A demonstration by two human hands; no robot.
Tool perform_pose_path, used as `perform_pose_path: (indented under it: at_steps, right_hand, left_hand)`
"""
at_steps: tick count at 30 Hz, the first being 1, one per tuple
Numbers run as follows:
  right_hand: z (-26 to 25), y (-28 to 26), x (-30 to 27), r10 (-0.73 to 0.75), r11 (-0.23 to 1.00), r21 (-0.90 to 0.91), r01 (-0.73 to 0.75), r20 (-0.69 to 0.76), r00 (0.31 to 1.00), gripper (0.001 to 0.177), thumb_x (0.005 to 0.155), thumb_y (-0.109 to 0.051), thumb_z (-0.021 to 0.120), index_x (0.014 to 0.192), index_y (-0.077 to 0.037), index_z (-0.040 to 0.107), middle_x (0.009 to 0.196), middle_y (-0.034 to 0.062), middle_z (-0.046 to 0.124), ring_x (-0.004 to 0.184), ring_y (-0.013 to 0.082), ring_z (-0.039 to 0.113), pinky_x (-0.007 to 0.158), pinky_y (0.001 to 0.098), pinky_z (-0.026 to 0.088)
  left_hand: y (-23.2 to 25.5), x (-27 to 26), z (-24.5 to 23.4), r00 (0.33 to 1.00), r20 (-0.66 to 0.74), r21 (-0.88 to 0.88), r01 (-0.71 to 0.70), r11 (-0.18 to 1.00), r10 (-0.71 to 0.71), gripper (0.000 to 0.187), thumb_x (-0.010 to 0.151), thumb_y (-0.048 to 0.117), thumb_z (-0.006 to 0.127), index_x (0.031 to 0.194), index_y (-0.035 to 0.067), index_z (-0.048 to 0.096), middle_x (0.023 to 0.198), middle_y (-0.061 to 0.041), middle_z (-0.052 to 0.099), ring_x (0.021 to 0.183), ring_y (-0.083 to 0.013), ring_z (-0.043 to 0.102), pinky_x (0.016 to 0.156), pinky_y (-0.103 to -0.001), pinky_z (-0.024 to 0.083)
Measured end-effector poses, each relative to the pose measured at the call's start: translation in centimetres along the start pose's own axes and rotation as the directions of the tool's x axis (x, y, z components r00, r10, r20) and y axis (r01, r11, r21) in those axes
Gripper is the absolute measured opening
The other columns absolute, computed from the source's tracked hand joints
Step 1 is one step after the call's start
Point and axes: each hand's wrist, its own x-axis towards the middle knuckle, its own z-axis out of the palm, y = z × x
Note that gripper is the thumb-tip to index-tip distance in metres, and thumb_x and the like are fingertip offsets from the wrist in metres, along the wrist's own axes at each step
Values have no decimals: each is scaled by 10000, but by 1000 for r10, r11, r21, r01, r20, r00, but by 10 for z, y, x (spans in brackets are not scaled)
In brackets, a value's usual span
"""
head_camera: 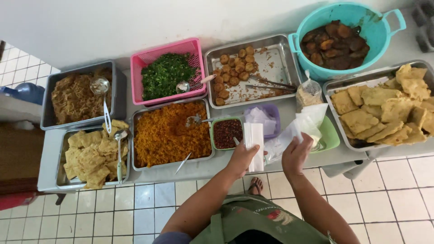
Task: Scoop noodles from a large container and package them into individual plastic bags.
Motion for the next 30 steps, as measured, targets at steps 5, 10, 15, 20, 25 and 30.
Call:
perform_pose_path:
  at_steps: [5,10,15,20,25,30]
  right_hand:
    - [-6,1,-6,-517,853,-11,522,110,849,267,940,61,539,1201,15,500,1265,222,570,1240,392,568,1158,579,419]
    - [-9,9,-18,-546,762,-169,625,352,760,299,822,57,619,1086,-76,569,1254,139,586,1307,343,574,1212,634,374]
    - [-10,12,-22,-311,861,-204,466,514,800,526,680,-19,724,1188,-76,600,1280,156,580,1349,394,496,1100,667,332]
    - [-9,-40,-24,43,963,204,-177,533,845,554,862,-118,692,1376,-124,486,1375,122,561,1299,284,553,1013,498,482]
    - [-11,-42,-18,267,780,256,-570,688,675,734,855,-132,749,1467,-96,346,1357,153,537,1183,268,590,950,412,538]
    - [-22,-2,-19,256,299,455,-839,809,530,653,871,-135,708,1453,2,445,1251,173,629,1117,314,634,947,489,537]
  left_hand:
    - [20,-15,4,999,9,-31,-39,999,39,431,994,142,615,1393,25,501,1192,-147,684,983,-271,735,786,-437,627]
    - [7,-12,-9,995,-43,-85,82,993,-86,498,1038,385,559,1390,35,519,1118,-192,719,954,-294,743,783,-460,612]
    - [-35,6,-31,999,-28,-220,28,975,-35,519,1034,396,595,1398,32,526,1170,-146,717,988,-286,738,864,-456,607]
    - [-51,20,-26,985,-171,-7,-13,1000,12,511,1046,398,599,1357,-6,599,1096,-108,702,950,-226,658,820,-431,555]
    - [-8,2,8,882,-284,-26,385,923,-376,496,1077,467,531,1345,51,556,1089,-49,667,967,-204,624,855,-381,528]
    - [-20,9,-21,984,-102,-10,148,989,-149,351,1061,348,601,1179,29,689,1032,-118,679,829,-214,650,717,-371,563]
